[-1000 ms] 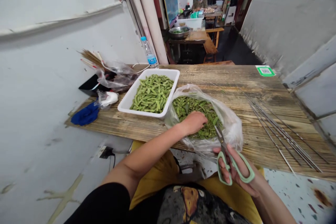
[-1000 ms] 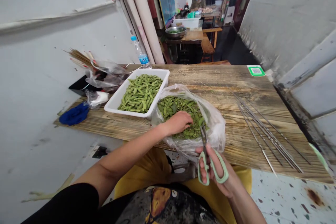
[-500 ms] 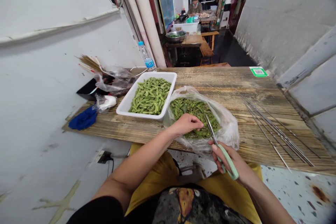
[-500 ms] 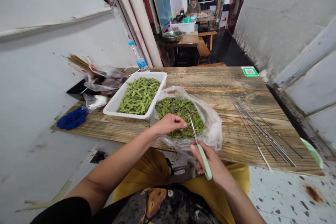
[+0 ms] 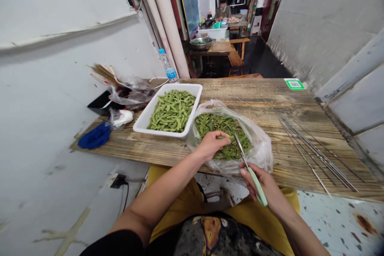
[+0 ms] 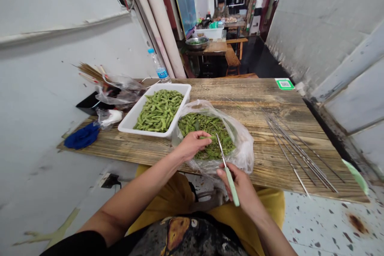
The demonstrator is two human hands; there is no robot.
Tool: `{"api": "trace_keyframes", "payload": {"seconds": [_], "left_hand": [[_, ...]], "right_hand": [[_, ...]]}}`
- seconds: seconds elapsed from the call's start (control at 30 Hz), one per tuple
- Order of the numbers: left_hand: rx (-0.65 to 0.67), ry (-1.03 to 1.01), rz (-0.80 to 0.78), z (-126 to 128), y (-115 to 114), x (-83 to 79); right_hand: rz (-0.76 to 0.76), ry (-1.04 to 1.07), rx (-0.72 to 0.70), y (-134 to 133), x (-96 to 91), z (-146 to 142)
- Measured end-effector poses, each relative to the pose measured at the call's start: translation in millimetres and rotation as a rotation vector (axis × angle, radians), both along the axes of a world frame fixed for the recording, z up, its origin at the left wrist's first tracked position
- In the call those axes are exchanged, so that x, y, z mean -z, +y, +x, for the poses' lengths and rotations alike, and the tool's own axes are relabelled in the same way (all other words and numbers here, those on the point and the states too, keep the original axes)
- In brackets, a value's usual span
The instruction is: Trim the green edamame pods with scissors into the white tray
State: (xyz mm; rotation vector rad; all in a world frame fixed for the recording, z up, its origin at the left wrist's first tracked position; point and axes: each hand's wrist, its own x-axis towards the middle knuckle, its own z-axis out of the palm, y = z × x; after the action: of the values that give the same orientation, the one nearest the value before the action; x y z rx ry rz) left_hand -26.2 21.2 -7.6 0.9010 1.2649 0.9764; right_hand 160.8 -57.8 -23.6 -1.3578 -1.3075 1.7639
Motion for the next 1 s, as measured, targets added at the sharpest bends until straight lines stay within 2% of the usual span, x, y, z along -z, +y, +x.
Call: {"api": "trace_keyframes", "payload": {"seconds": [0.07,0.17,0.3,0.47,0.53,0.7,0.87,1.0], "left_hand": [[-0.021,0.053,0.024,-1.4,-1.2,1.8],[0.071,0.092,0.009,-5.0,-4.1,0.5],[0.236,-0.071,-0.077,-8.9,-7.4,-3.8],[0.311,-0.242,-0.12,-12.0,-9.8,-8.3],[0.27,-0.242,-0.112,-12.5,-9.6,-7.7],[0.053,-0.142,-0.005,-12.0,-6.9,-3.7],[0.044,-0.34,-0.075,-7.2,-9.9,-11.1],[0.001,-0.357,-0.127,0.1,-15.8,-19.2]], "right_hand": [[0.039,-0.029,-0.016,-1.1,-3.0,2.5],[0.064,-0.063,-0.05,-2.7,-7.3,5.9],[0.073,-0.078,-0.058,-4.9,-10.0,5.3],[0.081,-0.049,0.012,-8.0,-13.0,2.0],[0.076,-0.037,0.009,-9.3,-12.9,1.3],[0.016,-0.032,-0.061,-11.9,-11.9,-0.5],[0.001,0.015,-0.063,-12.9,-17.4,-2.0],[-0.045,0.086,-0.017,-12.9,-22.9,-3.2]]}}
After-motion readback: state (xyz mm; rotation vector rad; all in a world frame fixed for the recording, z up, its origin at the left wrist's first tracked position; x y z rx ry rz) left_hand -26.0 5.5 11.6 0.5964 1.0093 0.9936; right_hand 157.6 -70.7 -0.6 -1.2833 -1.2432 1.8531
